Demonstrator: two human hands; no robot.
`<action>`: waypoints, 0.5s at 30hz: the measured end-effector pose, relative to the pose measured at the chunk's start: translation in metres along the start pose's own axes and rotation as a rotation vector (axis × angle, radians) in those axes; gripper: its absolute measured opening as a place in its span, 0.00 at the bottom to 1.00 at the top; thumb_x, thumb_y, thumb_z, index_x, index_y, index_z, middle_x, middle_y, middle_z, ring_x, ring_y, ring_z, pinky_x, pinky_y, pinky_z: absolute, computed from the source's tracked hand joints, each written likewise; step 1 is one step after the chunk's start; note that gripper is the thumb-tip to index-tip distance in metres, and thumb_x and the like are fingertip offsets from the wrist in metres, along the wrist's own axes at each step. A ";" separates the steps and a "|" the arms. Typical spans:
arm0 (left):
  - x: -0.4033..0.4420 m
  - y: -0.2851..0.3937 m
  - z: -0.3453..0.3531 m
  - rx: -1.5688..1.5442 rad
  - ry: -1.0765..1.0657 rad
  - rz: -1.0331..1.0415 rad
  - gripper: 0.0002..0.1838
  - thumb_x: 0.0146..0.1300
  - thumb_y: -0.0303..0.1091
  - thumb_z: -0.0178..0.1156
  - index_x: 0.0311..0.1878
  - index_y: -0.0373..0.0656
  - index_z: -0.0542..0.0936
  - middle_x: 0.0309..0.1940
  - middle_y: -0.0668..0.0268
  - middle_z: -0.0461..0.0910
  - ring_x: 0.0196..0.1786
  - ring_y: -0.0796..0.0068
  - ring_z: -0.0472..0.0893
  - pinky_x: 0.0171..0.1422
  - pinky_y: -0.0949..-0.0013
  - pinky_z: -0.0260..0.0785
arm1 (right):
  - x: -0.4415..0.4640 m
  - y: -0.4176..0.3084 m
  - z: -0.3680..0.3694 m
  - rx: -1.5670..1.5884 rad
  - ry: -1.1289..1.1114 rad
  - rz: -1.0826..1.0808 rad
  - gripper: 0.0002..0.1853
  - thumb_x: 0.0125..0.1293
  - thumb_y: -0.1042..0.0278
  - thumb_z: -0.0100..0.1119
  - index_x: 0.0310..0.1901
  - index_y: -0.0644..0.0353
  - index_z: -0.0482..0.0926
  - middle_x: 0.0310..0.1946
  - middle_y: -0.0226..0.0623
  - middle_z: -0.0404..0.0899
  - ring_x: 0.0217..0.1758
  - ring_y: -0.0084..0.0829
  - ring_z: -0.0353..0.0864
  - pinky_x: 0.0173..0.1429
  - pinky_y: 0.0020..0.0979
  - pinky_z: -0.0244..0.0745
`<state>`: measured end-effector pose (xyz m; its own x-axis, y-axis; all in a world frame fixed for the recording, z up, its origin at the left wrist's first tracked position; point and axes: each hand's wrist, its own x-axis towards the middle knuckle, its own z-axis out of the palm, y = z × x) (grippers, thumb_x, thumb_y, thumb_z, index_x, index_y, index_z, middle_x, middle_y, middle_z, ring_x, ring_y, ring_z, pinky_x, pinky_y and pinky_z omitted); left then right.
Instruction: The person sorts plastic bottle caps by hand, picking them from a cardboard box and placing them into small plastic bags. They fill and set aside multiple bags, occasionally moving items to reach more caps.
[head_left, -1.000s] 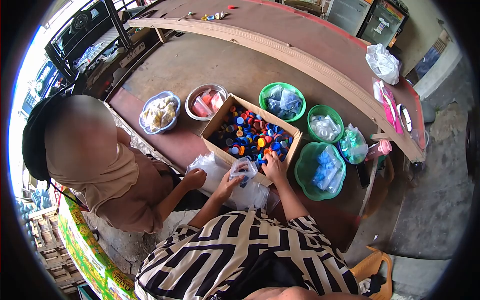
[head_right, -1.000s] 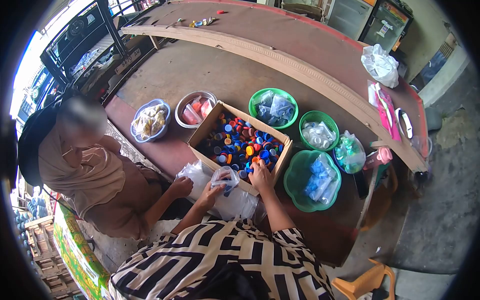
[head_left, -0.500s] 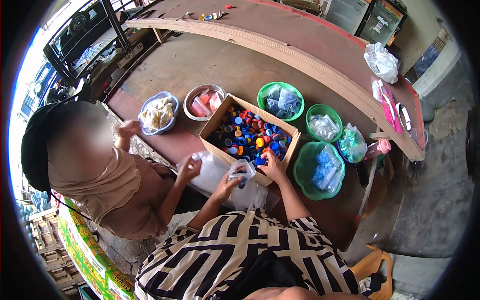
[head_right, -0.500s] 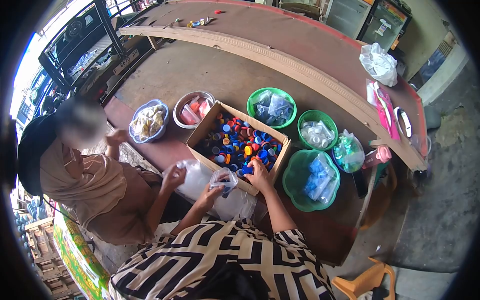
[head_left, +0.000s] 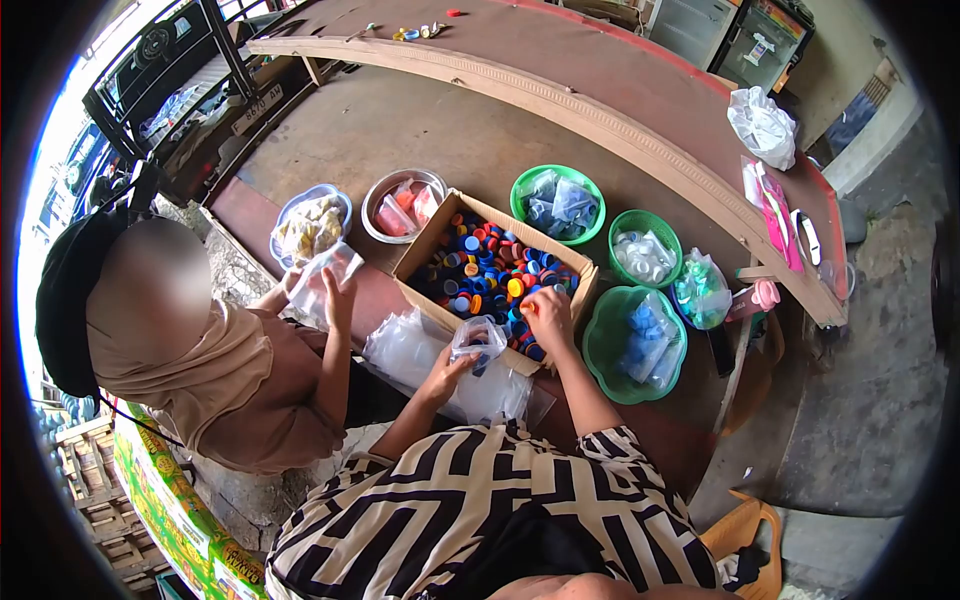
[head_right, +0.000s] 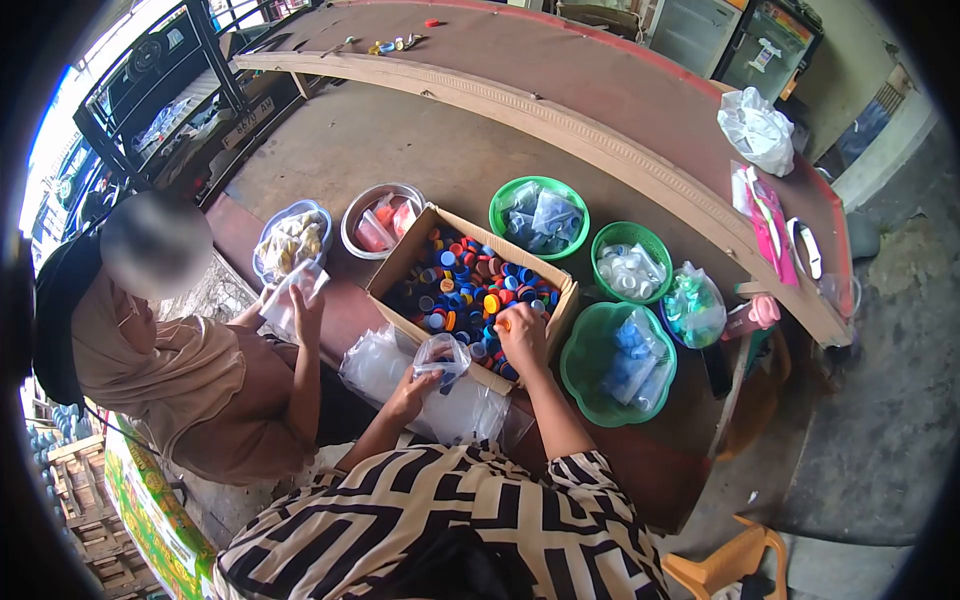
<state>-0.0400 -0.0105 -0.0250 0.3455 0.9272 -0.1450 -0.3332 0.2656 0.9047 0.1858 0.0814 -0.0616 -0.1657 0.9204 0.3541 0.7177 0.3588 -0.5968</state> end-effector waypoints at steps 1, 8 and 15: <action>0.002 -0.003 -0.003 0.022 0.016 -0.006 0.36 0.59 0.48 0.61 0.67 0.39 0.66 0.58 0.61 0.73 0.59 0.68 0.73 0.65 0.65 0.61 | -0.001 -0.003 0.003 -0.040 -0.153 0.068 0.10 0.50 0.68 0.70 0.34 0.53 0.80 0.38 0.34 0.76 0.49 0.40 0.74 0.53 0.44 0.68; 0.006 0.000 -0.007 -0.043 -0.005 0.014 0.36 0.59 0.48 0.60 0.68 0.42 0.65 0.59 0.63 0.70 0.61 0.69 0.71 0.67 0.66 0.58 | -0.017 0.002 0.031 -0.224 -0.171 0.039 0.06 0.58 0.68 0.63 0.32 0.59 0.76 0.34 0.41 0.77 0.43 0.44 0.76 0.50 0.42 0.71; 0.010 0.000 -0.007 -0.036 -0.025 0.015 0.36 0.59 0.49 0.60 0.68 0.42 0.64 0.59 0.63 0.71 0.61 0.68 0.71 0.67 0.66 0.60 | -0.014 0.010 0.020 0.073 -0.009 0.138 0.07 0.68 0.69 0.55 0.39 0.63 0.71 0.34 0.44 0.80 0.39 0.42 0.82 0.42 0.40 0.75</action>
<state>-0.0426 0.0005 -0.0294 0.3620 0.9243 -0.1209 -0.3699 0.2615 0.8915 0.1817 0.0757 -0.0872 -0.0749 0.9630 0.2589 0.6830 0.2387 -0.6903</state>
